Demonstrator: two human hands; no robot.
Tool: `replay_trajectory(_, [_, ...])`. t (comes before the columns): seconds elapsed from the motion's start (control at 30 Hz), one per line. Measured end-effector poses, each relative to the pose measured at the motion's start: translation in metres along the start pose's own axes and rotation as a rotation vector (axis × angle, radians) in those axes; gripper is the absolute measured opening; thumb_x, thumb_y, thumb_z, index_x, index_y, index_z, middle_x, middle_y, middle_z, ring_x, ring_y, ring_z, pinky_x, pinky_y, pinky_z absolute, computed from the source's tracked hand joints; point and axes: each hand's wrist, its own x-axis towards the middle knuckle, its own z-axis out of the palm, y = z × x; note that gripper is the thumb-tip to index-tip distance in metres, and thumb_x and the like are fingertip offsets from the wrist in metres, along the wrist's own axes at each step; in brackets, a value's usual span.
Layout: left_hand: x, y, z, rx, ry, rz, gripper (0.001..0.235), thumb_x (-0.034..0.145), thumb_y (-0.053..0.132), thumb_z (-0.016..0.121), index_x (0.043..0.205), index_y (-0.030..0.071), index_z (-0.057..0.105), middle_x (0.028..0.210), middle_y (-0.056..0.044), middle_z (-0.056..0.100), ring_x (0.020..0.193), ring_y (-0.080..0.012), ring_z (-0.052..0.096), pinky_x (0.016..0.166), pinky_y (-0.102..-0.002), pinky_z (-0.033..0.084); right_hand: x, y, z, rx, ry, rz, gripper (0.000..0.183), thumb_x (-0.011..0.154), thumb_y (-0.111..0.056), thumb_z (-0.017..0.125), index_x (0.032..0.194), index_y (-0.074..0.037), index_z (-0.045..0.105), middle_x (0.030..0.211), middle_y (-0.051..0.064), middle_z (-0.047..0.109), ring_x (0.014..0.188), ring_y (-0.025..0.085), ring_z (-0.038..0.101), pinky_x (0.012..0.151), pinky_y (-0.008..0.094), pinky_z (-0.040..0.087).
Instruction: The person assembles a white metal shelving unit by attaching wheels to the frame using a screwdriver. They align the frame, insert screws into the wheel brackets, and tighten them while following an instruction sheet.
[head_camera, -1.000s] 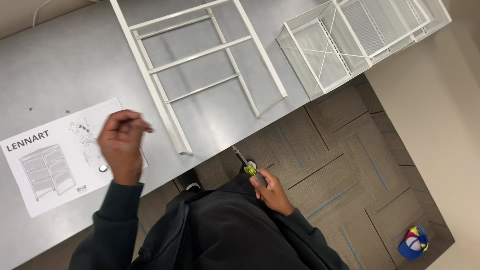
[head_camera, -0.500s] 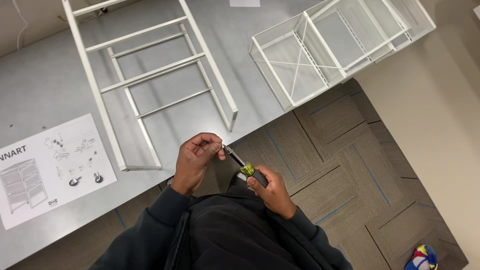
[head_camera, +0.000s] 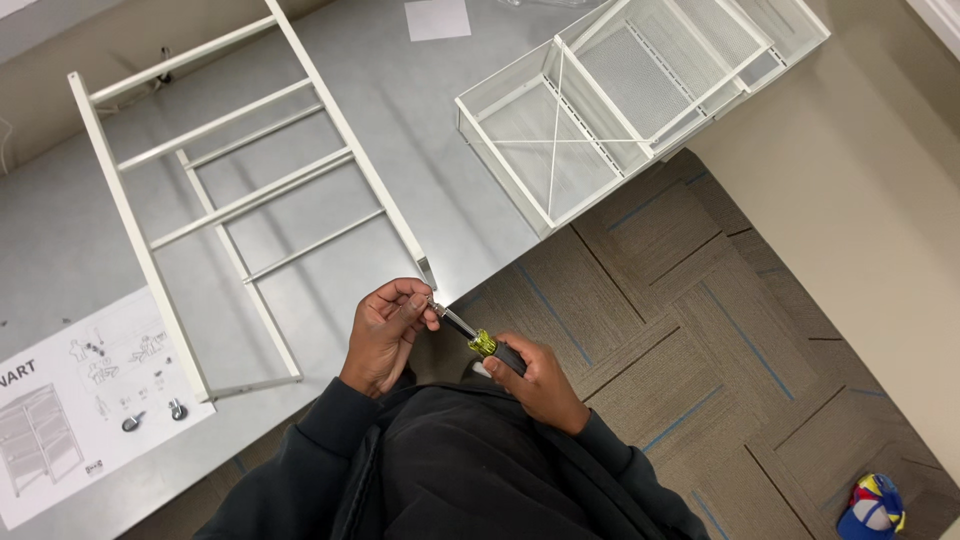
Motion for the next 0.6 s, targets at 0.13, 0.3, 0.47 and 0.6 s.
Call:
replay_trajectory(0.13, [0.017, -0.003, -0.017, -0.021, -0.009, -0.016, 0.020, 0.108, 0.000, 0.080, 0.120, -0.014, 0.073, 0.094, -0.019, 0.080, 0.081, -0.0254, 0.087, 0.077, -0.036, 0.079, 0.014, 0.001, 0.007, 0.048, -0.011, 0.019, 0.030, 0.112, -0.033, 0.082, 0.101, -0.005, 0.083, 0.053, 0.009, 0.067, 0.055, 0.016, 0.064, 0.054, 0.031, 0.049])
replay_trajectory(0.3, [0.034, 0.005, -0.019, 0.014, -0.045, -0.058, 0.022, 0.107, 0.000, 0.081, 0.120, -0.016, 0.074, 0.093, -0.021, 0.080, 0.081, -0.0269, 0.087, 0.079, -0.038, 0.078, 0.025, 0.004, 0.008, 0.045, -0.012, 0.059, 0.031, 0.114, -0.034, 0.081, 0.105, -0.004, 0.084, 0.056, 0.010, 0.068, 0.059, 0.016, 0.066, 0.059, 0.031, 0.052])
replay_trajectory(0.47, [0.046, 0.019, -0.037, 0.232, -0.116, -0.064, 0.022, 0.105, 0.001, 0.085, 0.117, -0.016, 0.078, 0.089, -0.021, 0.081, 0.078, -0.0260, 0.088, 0.077, -0.039, 0.078, 0.032, -0.038, -0.003, -0.300, -0.018, 0.075, 0.039, 0.111, -0.044, 0.082, 0.121, -0.006, 0.083, 0.083, 0.027, 0.082, 0.083, 0.040, 0.078, 0.069, 0.048, 0.057])
replay_trajectory(0.6, [0.048, 0.024, -0.048, 0.398, -0.154, -0.107, 0.024, 0.103, 0.003, 0.088, 0.116, -0.016, 0.082, 0.084, -0.021, 0.082, 0.075, -0.0241, 0.087, 0.077, -0.038, 0.076, 0.034, -0.048, -0.005, -0.567, -0.023, 0.086, 0.048, 0.109, -0.051, 0.085, 0.129, -0.007, 0.083, 0.084, 0.027, 0.085, 0.078, 0.049, 0.086, 0.065, 0.049, 0.062])
